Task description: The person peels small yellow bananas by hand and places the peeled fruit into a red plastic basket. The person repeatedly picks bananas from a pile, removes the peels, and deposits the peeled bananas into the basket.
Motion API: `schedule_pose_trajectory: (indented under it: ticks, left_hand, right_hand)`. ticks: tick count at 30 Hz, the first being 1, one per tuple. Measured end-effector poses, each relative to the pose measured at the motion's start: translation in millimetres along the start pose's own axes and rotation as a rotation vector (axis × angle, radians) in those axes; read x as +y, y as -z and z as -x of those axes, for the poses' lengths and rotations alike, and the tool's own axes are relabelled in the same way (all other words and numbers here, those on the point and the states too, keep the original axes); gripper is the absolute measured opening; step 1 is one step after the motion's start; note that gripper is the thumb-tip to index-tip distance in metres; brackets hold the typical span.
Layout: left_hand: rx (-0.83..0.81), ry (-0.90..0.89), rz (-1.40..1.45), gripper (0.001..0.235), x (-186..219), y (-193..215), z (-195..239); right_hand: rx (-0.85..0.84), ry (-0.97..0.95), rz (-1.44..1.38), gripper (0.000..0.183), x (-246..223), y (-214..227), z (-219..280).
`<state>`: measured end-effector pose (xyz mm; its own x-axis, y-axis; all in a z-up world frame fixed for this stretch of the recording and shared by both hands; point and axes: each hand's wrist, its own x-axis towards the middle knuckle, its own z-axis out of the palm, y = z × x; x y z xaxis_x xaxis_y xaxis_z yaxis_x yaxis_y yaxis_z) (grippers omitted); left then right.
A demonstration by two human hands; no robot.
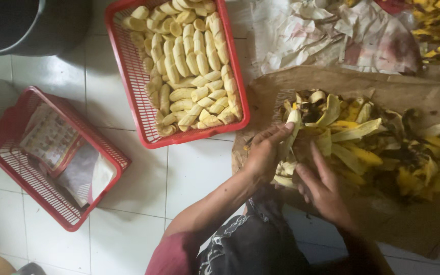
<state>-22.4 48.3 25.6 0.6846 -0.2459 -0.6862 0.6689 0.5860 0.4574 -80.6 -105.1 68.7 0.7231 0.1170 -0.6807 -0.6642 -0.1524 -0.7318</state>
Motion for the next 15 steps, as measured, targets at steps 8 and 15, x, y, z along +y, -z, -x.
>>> schedule_pose_trajectory:
  ticks: [8, 15]
  left_hand:
    - [-0.128, 0.013, 0.125, 0.031, 1, 3, 1]
    - [-0.112, -0.063, -0.219, 0.037, 6, 1, 17]
  right_hand:
    - [-0.022, 0.062, 0.046, 0.07, 17, -5, -9]
    - [-0.004, 0.018, -0.041, 0.04, 72, 8, -35]
